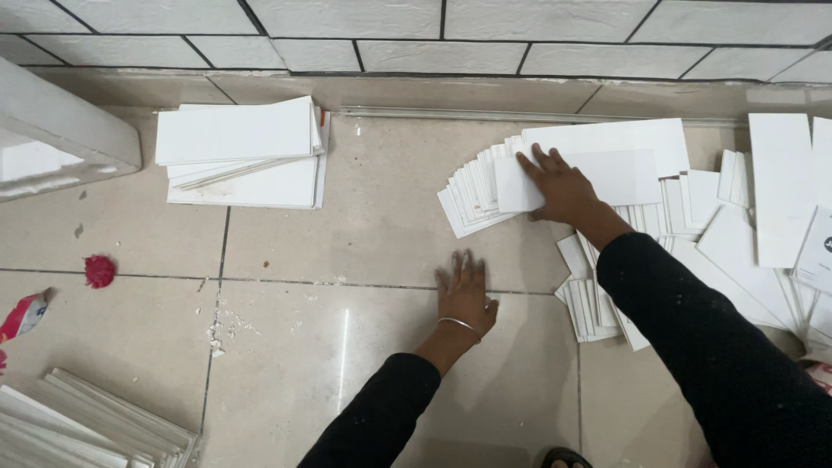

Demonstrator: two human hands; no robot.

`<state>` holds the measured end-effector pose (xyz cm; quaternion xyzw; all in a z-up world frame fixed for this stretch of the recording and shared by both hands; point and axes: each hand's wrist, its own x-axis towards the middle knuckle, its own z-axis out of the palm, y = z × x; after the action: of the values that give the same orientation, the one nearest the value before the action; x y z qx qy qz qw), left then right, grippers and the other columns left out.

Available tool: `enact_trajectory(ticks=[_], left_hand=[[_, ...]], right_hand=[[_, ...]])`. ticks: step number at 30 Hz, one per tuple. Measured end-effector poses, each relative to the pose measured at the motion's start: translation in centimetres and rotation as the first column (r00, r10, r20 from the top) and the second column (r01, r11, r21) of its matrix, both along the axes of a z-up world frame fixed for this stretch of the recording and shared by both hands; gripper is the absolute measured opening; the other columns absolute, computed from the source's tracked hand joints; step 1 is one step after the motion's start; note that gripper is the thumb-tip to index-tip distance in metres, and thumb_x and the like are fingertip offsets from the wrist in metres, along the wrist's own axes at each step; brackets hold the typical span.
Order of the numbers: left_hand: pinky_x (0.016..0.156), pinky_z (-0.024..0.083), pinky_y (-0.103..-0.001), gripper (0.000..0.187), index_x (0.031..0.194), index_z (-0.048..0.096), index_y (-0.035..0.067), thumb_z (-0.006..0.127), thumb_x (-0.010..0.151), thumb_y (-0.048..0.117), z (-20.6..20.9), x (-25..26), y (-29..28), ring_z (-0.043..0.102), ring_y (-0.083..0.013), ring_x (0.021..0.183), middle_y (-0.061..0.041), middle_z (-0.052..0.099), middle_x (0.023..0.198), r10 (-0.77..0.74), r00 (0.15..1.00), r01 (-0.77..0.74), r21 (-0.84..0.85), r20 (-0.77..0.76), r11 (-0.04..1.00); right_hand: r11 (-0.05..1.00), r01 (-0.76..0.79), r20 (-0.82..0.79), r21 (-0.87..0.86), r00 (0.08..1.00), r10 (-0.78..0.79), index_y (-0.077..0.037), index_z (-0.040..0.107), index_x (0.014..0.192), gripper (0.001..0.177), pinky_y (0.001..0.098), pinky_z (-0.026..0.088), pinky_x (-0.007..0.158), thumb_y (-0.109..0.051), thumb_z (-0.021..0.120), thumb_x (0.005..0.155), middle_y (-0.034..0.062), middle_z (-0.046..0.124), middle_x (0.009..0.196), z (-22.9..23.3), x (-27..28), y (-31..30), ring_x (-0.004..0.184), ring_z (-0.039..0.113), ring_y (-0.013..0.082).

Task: The person stacks and organizes white rectangular tiles on the floor by picking them up by hand and placing them into neat piles.

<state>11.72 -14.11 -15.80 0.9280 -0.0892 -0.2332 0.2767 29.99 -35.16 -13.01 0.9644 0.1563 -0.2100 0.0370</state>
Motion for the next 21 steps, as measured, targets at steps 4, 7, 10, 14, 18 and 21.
enact_trajectory(ticks=[4, 7, 10, 14, 18, 21], left_hand=[[0.112, 0.046, -0.039, 0.091, 0.158, 0.026, 0.0, 0.073, 0.085, 0.026, -3.9, 1.9, -4.2, 0.054, -0.0329, 0.135, -0.019, 0.05, 0.15, 0.348, 0.892, -0.443, -0.411, -0.288, 0.796], [0.096, 0.056, -0.05, 0.091, 0.158, 0.022, 0.0, 0.072, 0.084, 0.021, -6.6, 5.2, -6.5, 0.06, -0.0406, 0.122, -0.019, 0.064, 0.135, 0.342, 0.568, -0.819, -0.475, -0.749, 0.321], [0.101, 0.051, -0.04, 0.085, 0.157, 0.026, 0.0, 0.07, 0.089, 0.026, -7.7, 6.1, -6.9, 0.056, -0.0254, 0.13, -0.01, 0.059, 0.14, 0.243, 0.502, -0.865, -0.479, -0.83, 0.15], [0.104, 0.05, -0.042, 0.071, 0.151, 0.037, 0.003, 0.067, 0.091, 0.025, -7.6, 5.8, -6.7, 0.054, -0.0254, 0.131, -0.011, 0.055, 0.144, 0.213, 0.465, -0.884, -0.466, -0.859, 0.046], [0.107, 0.049, -0.044, 0.058, 0.142, 0.046, 0.002, 0.068, 0.092, 0.021, -7.7, 6.0, -6.6, 0.053, -0.0268, 0.133, -0.012, 0.052, 0.145, 0.206, 0.416, -0.9, -0.433, -0.886, -0.044], [0.107, 0.048, -0.045, 0.053, 0.14, 0.048, 0.007, 0.068, 0.091, 0.017, -8.4, 6.0, -6.8, 0.055, -0.0259, 0.131, -0.01, 0.054, 0.141, 0.195, 0.403, -0.895, -0.43, -0.894, -0.119]], right_hand=[[0.993, -0.116, -0.013, -0.025, 0.993, 0.115, -0.027, 0.012, 0.163, 0.125, 0.0452, 0.039, 0.115, -0.05, 0.09, 0.067, 0.0146, 0.014, 0.169, 0.7, -3.0, 1.9, 0.153, 0.022, 0.0377], [0.973, -0.119, -0.065, 0.199, 0.989, 0.134, -0.023, 0.02, 0.165, 0.113, 0.0448, 0.038, 0.122, -0.056, 0.082, 0.077, 0.0167, 0.03, 0.165, 0.2, -1.4, 1.1, 0.15, 0.036, 0.0368], [0.957, -0.058, 0.038, 0.283, 0.998, 0.049, -0.018, 0.024, 0.166, 0.103, 0.0487, 0.036, 0.124, -0.061, 0.07, 0.086, 0.0205, 0.028, 0.166, -0.7, 3.1, -1.5, 0.154, 0.032, 0.0386], [0.993, 0.115, -0.129, -0.005, 0.985, -0.115, -0.016, 0.009, 0.162, 0.11, 0.0638, 0.02, 0.118, -0.075, 0.059, 0.083, 0.0118, 0.005, 0.169, -2.6, 3.7, -3.2, 0.155, 0.009, 0.0347], [0.988, 0.132, -0.176, 0.081, 0.977, -0.116, -0.019, 0.01, 0.163, 0.106, 0.0654, 0.015, 0.122, -0.077, 0.052, 0.085, 0.0099, 0.006, 0.172, -2.4, 2.4, -3.6, 0.157, 0.009, 0.0338], [0.99, 0.107, -0.231, 0.096, 0.97, -0.082, -0.019, 0.007, 0.164, 0.11, 0.0649, 0.014, 0.122, -0.072, 0.059, 0.082, 0.0086, 0.006, 0.172, -1.8, 1.6, -2.8, 0.157, 0.009, 0.0327]])
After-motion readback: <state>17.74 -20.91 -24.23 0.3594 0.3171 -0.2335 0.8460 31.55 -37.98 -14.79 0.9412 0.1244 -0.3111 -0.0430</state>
